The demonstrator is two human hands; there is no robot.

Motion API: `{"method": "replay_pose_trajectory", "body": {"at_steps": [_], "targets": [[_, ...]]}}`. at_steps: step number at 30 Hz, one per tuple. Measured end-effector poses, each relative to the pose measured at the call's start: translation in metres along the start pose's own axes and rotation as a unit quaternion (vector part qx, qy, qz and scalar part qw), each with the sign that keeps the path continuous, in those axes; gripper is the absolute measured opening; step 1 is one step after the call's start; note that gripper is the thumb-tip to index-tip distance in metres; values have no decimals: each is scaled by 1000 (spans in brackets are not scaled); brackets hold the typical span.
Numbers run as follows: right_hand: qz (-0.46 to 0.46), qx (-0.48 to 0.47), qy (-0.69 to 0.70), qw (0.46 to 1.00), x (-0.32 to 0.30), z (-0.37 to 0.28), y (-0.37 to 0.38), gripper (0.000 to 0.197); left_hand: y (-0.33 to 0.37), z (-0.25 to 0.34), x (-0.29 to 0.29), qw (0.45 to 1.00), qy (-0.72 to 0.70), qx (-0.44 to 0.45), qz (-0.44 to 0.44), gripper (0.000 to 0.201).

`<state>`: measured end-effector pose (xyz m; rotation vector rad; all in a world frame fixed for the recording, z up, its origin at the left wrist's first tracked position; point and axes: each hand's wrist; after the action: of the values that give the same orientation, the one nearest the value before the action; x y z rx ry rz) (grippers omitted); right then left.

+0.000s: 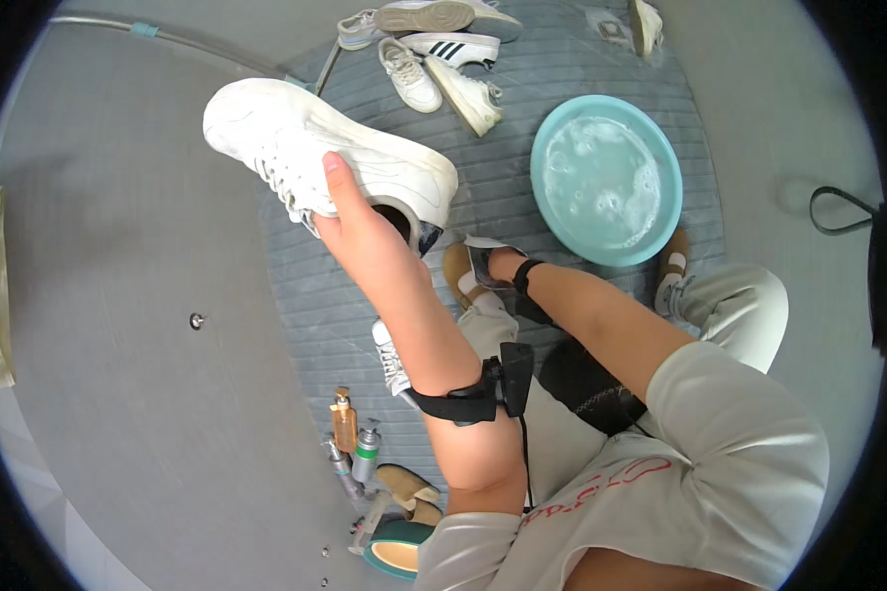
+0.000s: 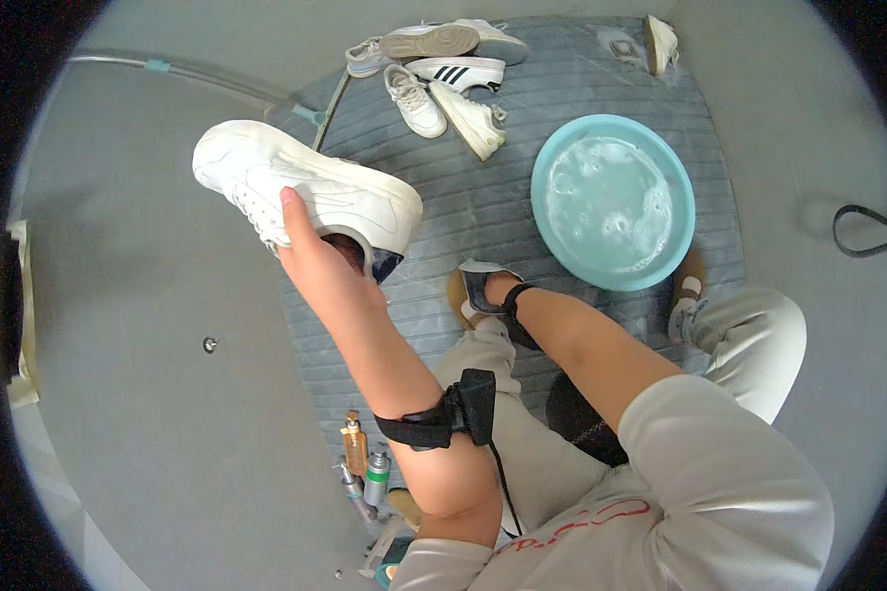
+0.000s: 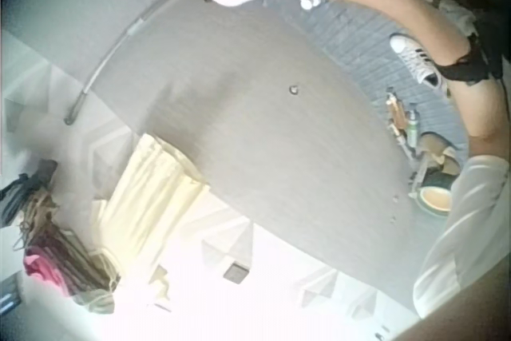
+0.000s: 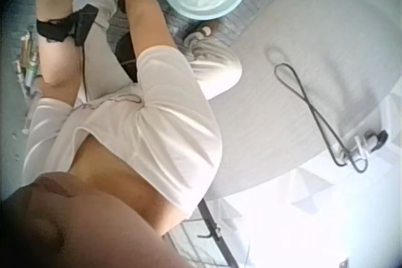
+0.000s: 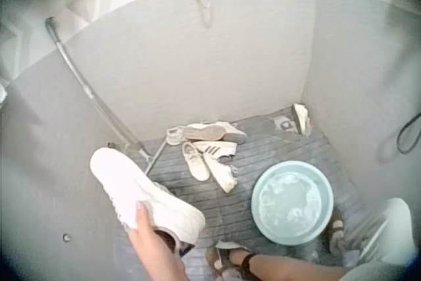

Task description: Scrubbing white sneakers with a brush and soapy water in a bucket.

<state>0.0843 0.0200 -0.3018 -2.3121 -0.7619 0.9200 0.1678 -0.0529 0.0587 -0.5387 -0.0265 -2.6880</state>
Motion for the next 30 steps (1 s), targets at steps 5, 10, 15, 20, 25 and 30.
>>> {"method": "replay_pose_trajectory", "body": {"at_steps": [5,10,15,20,25,30], "targets": [[-38,19,106,993,16,31,17,31,-5,1,10,1000,-19,-6,-24,49],[-93,49,197,975,16,12,2,26,-3,4,2,1000,-7,-12,-12,51],[-155,102,313,931,-22,14,-34,21,-10,8,7,999,-6,-45,5,53],[-181,52,380,906,-71,-14,-99,19,-6,11,-3,999,-2,-31,9,53],[-202,31,445,872,-119,-10,-161,21,-9,10,9,998,-29,-40,-24,53],[-189,22,474,859,-166,-33,-218,27,-9,14,9,997,-50,-60,-18,52]]}}
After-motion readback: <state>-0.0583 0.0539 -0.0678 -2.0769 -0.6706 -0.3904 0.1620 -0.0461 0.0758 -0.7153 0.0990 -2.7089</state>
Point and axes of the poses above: each hand's wrist, its own y-axis towards the middle knuckle, its own x-axis out of the palm, z = x × y, and after that the axes turned 3 degrees about -z, right-handed
